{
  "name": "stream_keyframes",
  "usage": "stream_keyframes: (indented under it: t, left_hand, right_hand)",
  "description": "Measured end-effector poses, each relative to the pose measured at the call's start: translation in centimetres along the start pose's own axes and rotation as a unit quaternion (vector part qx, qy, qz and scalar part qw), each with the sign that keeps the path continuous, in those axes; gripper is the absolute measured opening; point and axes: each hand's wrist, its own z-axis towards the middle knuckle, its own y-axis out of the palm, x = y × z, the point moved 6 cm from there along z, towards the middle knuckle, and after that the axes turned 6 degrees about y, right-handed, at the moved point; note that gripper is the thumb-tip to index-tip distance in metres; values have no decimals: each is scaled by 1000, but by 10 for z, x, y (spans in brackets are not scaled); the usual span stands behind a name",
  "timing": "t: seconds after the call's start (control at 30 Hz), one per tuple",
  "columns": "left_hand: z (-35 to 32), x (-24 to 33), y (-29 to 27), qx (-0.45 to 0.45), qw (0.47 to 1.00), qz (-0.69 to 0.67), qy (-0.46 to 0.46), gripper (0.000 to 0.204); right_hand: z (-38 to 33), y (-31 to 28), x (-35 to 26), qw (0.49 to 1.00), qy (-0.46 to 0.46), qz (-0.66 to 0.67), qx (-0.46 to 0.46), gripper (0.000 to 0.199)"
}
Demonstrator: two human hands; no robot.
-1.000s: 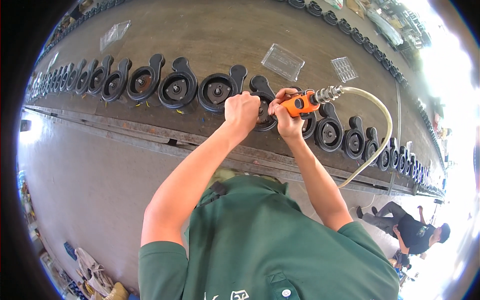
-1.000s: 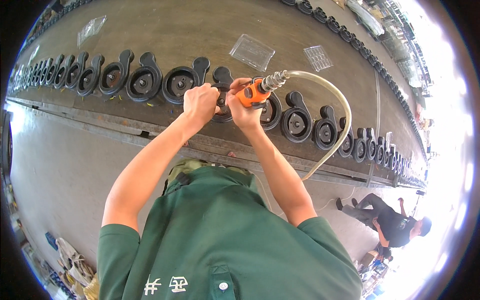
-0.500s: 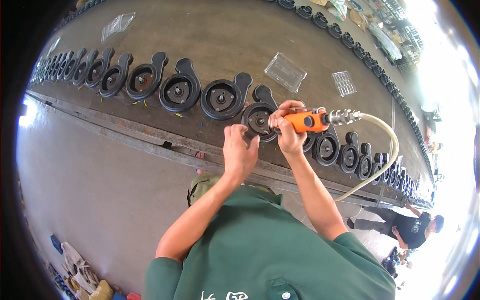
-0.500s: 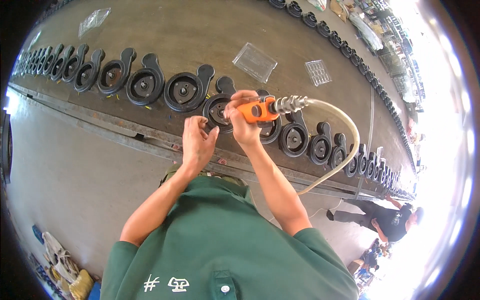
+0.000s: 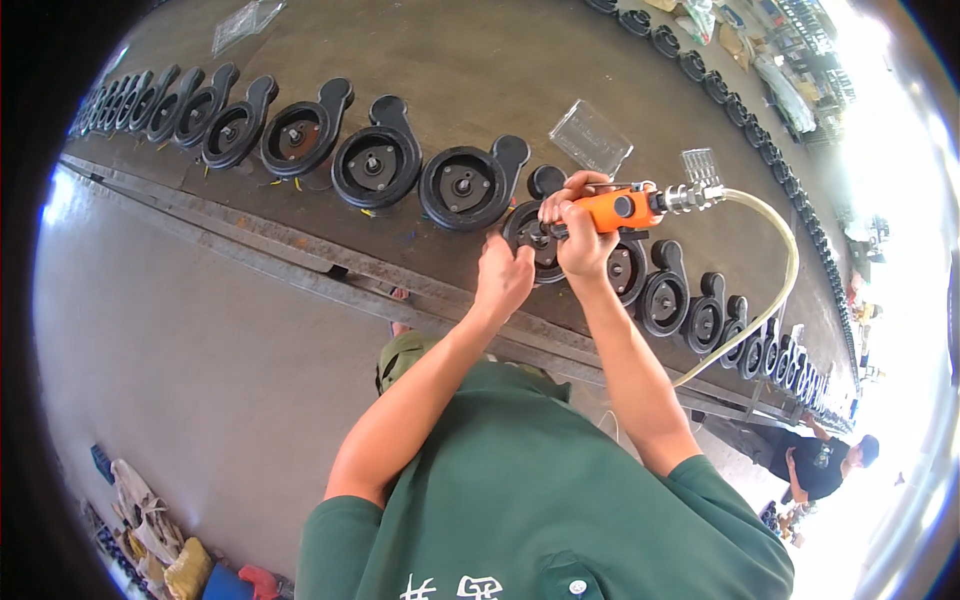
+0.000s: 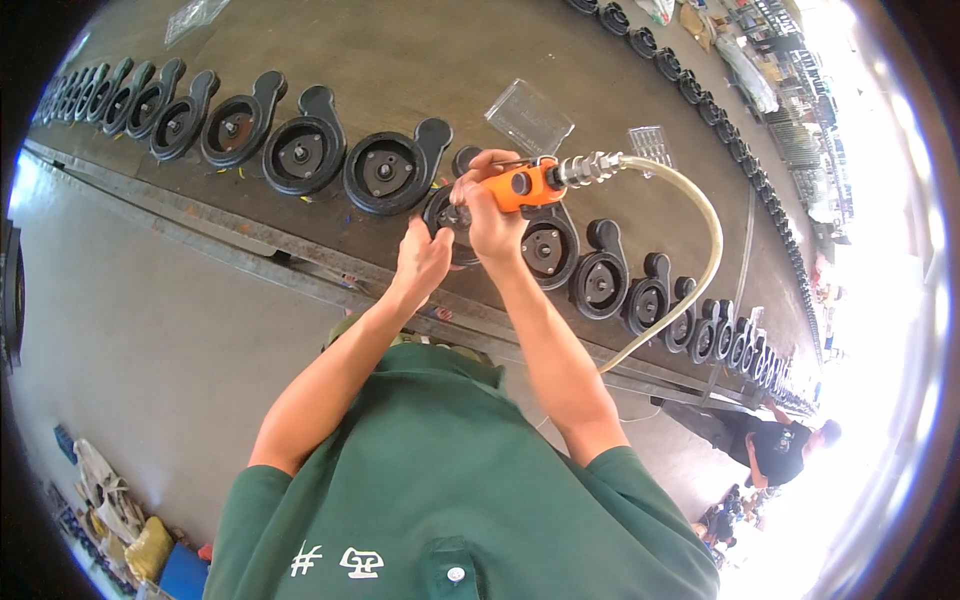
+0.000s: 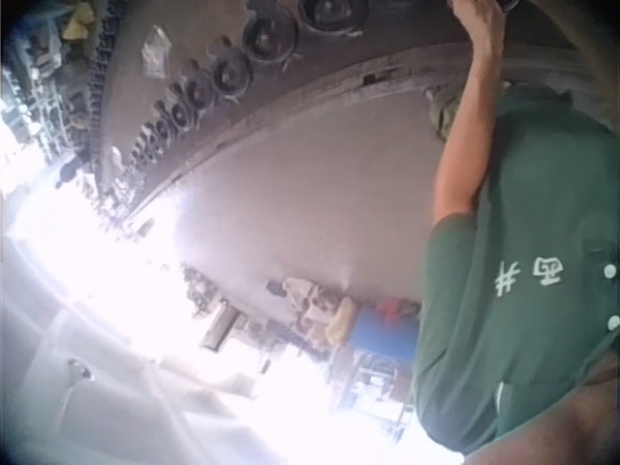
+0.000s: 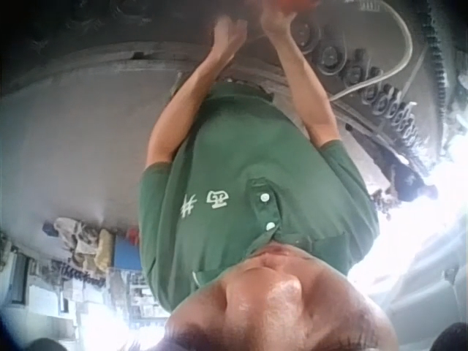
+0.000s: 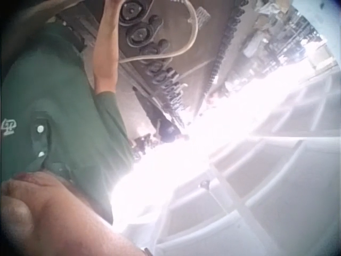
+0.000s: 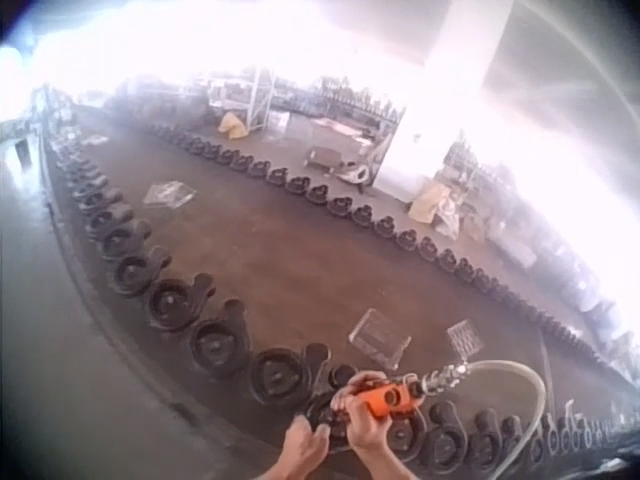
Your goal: The person uses a powered nut driver to fasten components onto a series of circular mechanical parts arranged on a long industrial workbench.
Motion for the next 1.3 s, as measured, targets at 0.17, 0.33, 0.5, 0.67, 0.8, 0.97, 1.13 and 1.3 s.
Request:
stream_keyframes:
  t: [0.17,0.33,0.5,0.67,0.8,0.97,1.13,1.3]
  left_hand:
    - [-3,12,-4,-10,1000,-11,23,55]
    - [-4,15,-6,-12,1000,-1,-6,53]
    - [-1,12,-5,-32,999,-4,-32,50]
    - [-1,12,-5,-7,1000,24,15,46]
    - [-5,18,-5,-19,999,-31,-20,46]
    - [-3,19,-7,-22,1000,14,8,42]
    - [-6,24,-7,-20,999,-45,-10,40]
    - [-6,17,-8,-37,999,-31,-24,39]
  right_hand:
    - [-3,1,0,1000,-1,-21,-14,26]
    - [2,-1,-8,1000,-15,-17,-12,27]
    - [3,-1,-3,1000,-6,-29,-9,26]
    - [2,0,-1,999,1,-25,-20,25]
    - [2,0,5,999,8,-33,-38,24]
    - [1,4,5,998,20,-38,-53,24]
    - [-2,7,5,996,11,-58,-69,24]
    - [-4,5,7,996,-6,-49,-73,24]
